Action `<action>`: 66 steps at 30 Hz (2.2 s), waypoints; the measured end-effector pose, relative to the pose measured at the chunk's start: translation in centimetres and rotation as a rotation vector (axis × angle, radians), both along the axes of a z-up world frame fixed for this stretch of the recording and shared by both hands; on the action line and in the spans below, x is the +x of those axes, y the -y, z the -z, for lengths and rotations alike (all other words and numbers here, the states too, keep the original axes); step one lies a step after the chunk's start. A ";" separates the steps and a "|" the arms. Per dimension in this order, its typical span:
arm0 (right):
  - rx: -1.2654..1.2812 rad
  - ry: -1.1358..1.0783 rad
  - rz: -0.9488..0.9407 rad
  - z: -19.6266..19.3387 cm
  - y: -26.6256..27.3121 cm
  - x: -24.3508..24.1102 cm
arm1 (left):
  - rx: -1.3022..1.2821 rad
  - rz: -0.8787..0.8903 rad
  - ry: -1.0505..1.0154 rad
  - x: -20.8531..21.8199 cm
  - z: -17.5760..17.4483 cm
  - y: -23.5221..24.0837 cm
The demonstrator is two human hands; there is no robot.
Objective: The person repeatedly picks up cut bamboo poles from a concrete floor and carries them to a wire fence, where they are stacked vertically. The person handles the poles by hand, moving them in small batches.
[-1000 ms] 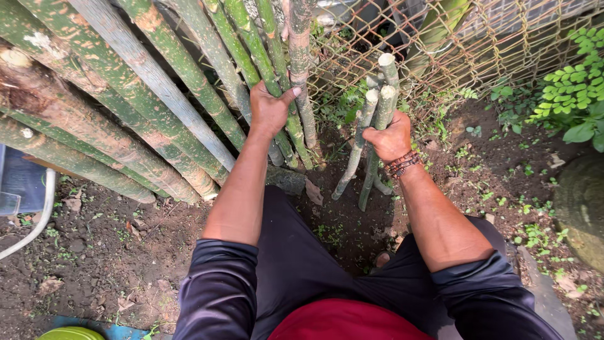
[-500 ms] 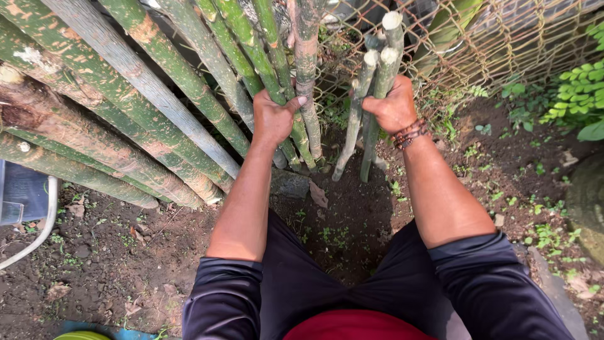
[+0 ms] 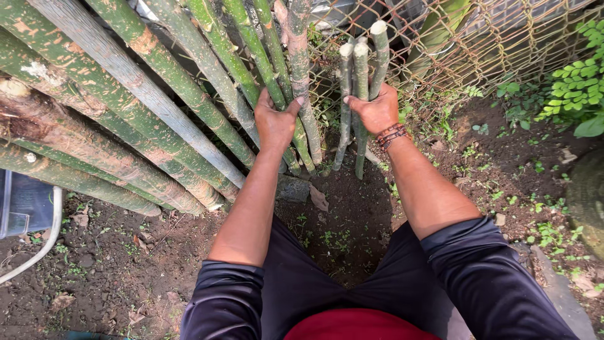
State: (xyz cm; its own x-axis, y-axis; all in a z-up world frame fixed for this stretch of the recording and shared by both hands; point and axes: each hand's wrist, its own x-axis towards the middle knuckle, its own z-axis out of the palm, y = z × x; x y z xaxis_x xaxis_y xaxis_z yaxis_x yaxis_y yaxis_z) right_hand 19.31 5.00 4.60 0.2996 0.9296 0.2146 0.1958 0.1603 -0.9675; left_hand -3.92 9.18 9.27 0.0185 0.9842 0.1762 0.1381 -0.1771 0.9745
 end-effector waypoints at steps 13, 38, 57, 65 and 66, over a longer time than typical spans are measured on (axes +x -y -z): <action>-0.079 0.037 0.114 4.2 -1.6 1.4 | 0.292 -0.382 -0.374 2.9 2.3 8.1; 0.085 -0.107 -0.144 -0.8 1.0 1.5 | 0.027 -0.081 -0.267 10.7 1.7 2.7; 0.127 0.100 -0.181 -3.2 1.0 3.5 | -0.054 0.043 -0.543 10.6 1.1 -1.3; 0.098 0.319 0.000 -2.3 1.3 4.6 | -0.045 -0.003 -0.587 11.0 3.3 -1.9; 0.106 0.337 0.008 -2.1 0.9 4.5 | -0.061 0.003 -0.566 10.9 3.1 -2.1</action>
